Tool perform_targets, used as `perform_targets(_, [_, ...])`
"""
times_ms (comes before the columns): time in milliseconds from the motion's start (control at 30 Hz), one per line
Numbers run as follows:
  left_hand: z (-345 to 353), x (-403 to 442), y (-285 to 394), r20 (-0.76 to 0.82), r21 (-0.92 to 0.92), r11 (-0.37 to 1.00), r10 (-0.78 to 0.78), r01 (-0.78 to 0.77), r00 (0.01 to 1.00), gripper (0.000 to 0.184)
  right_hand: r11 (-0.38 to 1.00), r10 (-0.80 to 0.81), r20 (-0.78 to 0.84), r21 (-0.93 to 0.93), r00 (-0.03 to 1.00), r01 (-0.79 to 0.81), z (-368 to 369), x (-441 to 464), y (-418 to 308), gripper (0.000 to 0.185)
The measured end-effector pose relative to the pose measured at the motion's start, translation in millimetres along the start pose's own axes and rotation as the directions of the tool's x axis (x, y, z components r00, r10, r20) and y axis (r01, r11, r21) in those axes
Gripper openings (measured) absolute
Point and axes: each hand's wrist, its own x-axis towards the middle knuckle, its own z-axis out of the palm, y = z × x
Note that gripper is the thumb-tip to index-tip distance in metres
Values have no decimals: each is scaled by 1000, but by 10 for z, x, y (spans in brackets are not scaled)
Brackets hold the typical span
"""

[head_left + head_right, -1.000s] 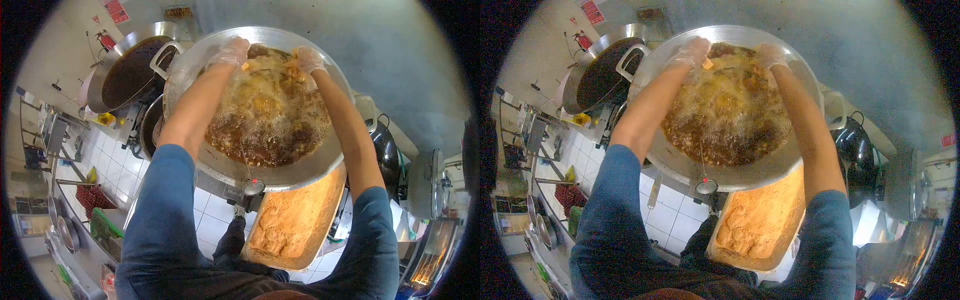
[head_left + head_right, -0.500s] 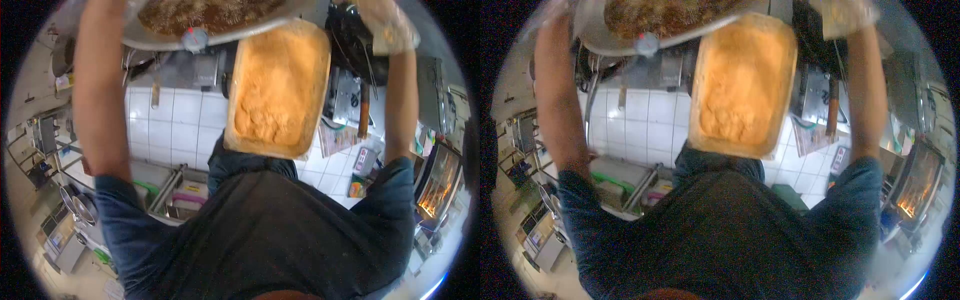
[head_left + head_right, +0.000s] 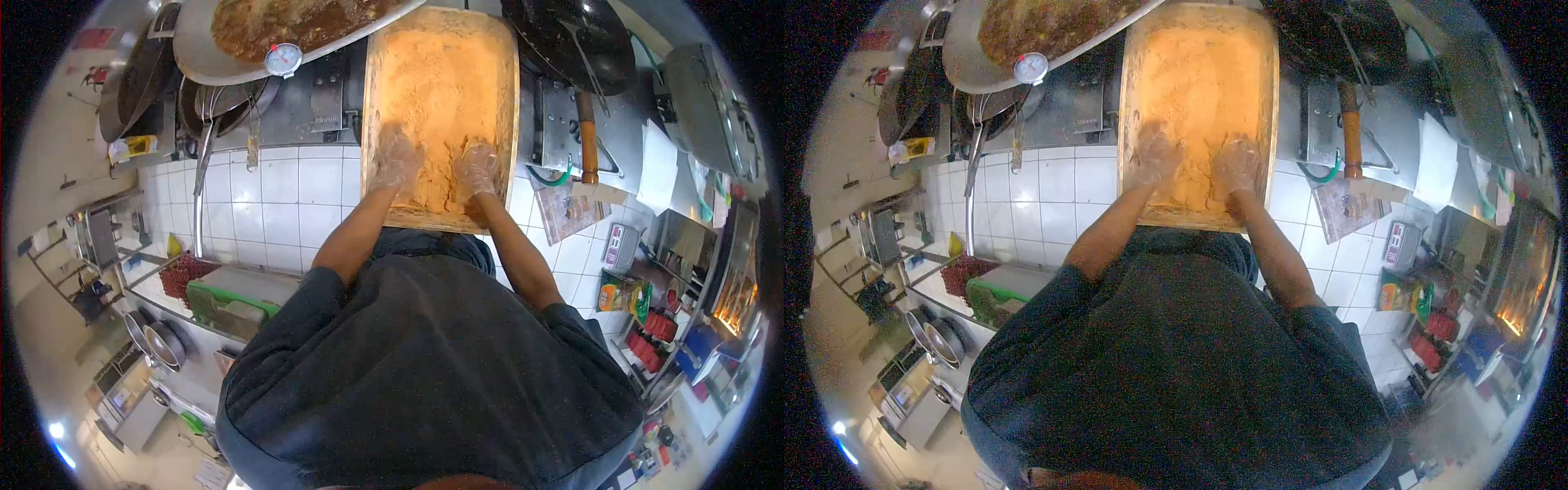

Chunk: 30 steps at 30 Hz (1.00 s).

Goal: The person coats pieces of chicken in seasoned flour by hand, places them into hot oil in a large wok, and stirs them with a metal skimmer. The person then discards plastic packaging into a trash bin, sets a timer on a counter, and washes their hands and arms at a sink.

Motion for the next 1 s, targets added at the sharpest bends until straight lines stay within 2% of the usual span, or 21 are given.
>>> perform_targets(33, [-41, 53, 36, 197, 97, 995, -55, 36, 979, 76, 1000, 18, 36, -13, 999, -18, 88, -38, 10, 61])
perform_targets(67, [-164, 156, 136, 376, 197, 979, -126, 53, 918, 77, 999, -15, 3, 34, 1000, 15, 472, -23, 141, 58])
perform_targets(133, [-247, 100, 165, 528, 132, 985, -165, 111, 833, 77, 989, -85, -55, 119, 995, 91, 1330, -17, 482, 52])
perform_targets(167, [-280, -32, 100, 510, -37, 986, -123, 164, 851, 78, 989, -113, 96, 107, 989, 103, 835, -30, 308, 47])
perform_targets(233, [-300, -104, -39, 532, -186, 963, -68, 195, 844, 78, 986, -162, 391, 97, 906, 135, -415, -79, -159, 38])
perform_targets(267, [-288, -48, -73, 574, -175, 969, -44, 175, 817, 79, 983, -170, 456, 138, 874, 119, -537, -78, -206, 38])
perform_targets(300, [-264, -24, -100, 617, -167, 973, -21, 157, 787, 79, 977, -177, 476, 189, 862, 96, -504, -64, -178, 38])
perform_targets(400, [-368, 32, -16, 807, -332, 720, -118, 610, 579, 65, 935, -165, 463, 354, 871, -10, -414, -1, -133, 39])
perform_targets(467, [-531, -16, 93, 833, -405, 669, -10, 623, 553, 68, 890, -138, 441, 449, 887, -85, -350, 22, -131, 39])
perform_targets(533, [-524, -56, 61, 817, -473, 703, 124, 531, 563, 67, 821, -107, 430, 547, 896, -164, -309, 35, -152, 39])
perform_targets(567, [-505, -45, 30, 785, -510, 753, 209, 416, 583, 66, 774, -94, 426, 600, 900, -204, -325, 30, -162, 40])
perform_targets(633, [-491, -64, -99, 714, -489, 867, 335, 95, 615, 64, 665, -77, 435, 692, 897, -279, -361, 14, -152, 40])
perform_targets(667, [-653, -78, -84, 671, -411, 904, 387, -117, 632, 63, 607, -73, 442, 731, 894, -312, -404, 11, -139, 40])
perform_targets(733, [-717, -71, -79, 640, -395, 918, 294, -24, 710, 56, 506, -67, 460, 780, 885, -367, -482, -21, -112, 41])
perform_targets(767, [-682, -55, -74, 667, -460, 846, 129, 270, 734, 50, 478, -71, 469, 791, 880, -383, -539, -20, -78, 41])
perform_targets(800, [-658, -3, -37, 673, -479, 763, 2, 434, 739, 46, 455, -73, 474, 799, 878, -393, -606, -9, -65, 41])
perform_targets(833, [-637, 49, 2, 669, -508, 643, -126, 573, 733, 43, 466, -76, 469, 797, 880, -385, -681, 7, -47, 41])
perform_targets(867, [-613, 115, 84, 632, -517, 597, -216, 613, 744, 41, 509, -66, 454, 781, 888, -361, -762, 30, -38, 42])
perform_targets(900, [-575, 130, 88, 565, -546, 631, -209, 552, 798, 41, 568, -58, 432, 755, 900, -327, -839, 49, -37, 42])
perform_targets(933, [-545, 145, 98, 494, -565, 666, -199, 487, 846, 41, 697, -51, 374, 677, 926, -235, -914, 60, -35, 42])
perform_targets(1000, [-347, 166, -39, 269, -554, 823, 34, 125, 963, 42, 925, -113, 203, 380, 973, 29, -1030, 61, -13, 43])
